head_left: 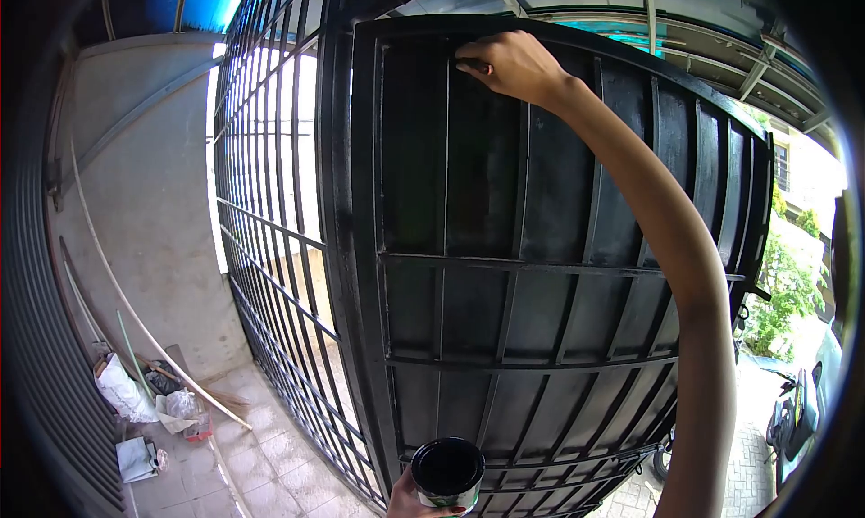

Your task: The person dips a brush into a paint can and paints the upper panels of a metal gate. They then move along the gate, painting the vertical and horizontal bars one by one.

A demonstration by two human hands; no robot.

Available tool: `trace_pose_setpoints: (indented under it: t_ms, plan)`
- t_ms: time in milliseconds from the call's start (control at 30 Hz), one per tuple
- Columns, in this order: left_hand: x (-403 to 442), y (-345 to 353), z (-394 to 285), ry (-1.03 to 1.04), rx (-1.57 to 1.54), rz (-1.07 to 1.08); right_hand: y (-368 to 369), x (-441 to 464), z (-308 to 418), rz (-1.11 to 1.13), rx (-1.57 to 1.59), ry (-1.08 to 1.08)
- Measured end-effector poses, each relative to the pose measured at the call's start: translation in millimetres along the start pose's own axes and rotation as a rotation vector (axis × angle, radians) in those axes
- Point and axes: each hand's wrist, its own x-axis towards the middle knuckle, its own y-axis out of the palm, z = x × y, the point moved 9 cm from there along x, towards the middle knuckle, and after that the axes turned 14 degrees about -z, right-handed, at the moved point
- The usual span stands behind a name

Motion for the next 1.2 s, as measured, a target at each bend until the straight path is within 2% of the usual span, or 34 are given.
trace_pose_setpoints:
  t_ms: [33, 133, 233, 367, 467, 633, 767, 1000, 1133, 1200]
  plan:
    - [0.4, 0.9, 0.4, 0.021, 0.013, 0.007, 2.8, -0.7, -0.3, 0.041, -0.019, -0.003]
    - [-0.2, 3.4, 4.0, -0.014, -0.002, 0.009, -8.6, 0.7, -4.1, -0.069, 0.018, 0.023]
    - [-1.3, 3.5, 4.6, -0.032, -0.012, 0.002, -7.5, -6.2, -11.9, 0.116, -0.09, 0.073]
    - [-7.7, -3.6, 38.3, 0.008, 0.005, -0.028, -21.9, -10.8, -25.0, 0.1, -0.204, 0.086]
    - [-5.1, -9.3, 8.8, 0.028, 0.073, -0.006, -18.5, -16.7, -7.9, 0.22, -0.33, 0.035]
    - [-6.8, -12.9, 23.1, 0.017, 0.026, -0.032, 5.3, -5.3, 21.2, 0.105, -0.202, 0.009]
    - [-11.2, -15.8, 48.1, 0.077, -0.008, -0.046, 0.1, -4.7, 21.6, -0.145, 0.014, 0.081]
    - [-11.5, -20.4, 66.3, 0.004, -0.013, -0.042, -18.3, -18.4, -6.2, -0.05, -0.052, 0.132]
    - [-10.8, -17.6, 78.6, -0.015, -0.082, -0.024, -13.4, -18.2, 0.4, 0.104, -0.241, 0.046]
    - [-10.6, -17.2, 72.2, 0.01, -0.109, -0.037, -21.2, -13.8, -1.4, 0.125, -0.237, 0.104]
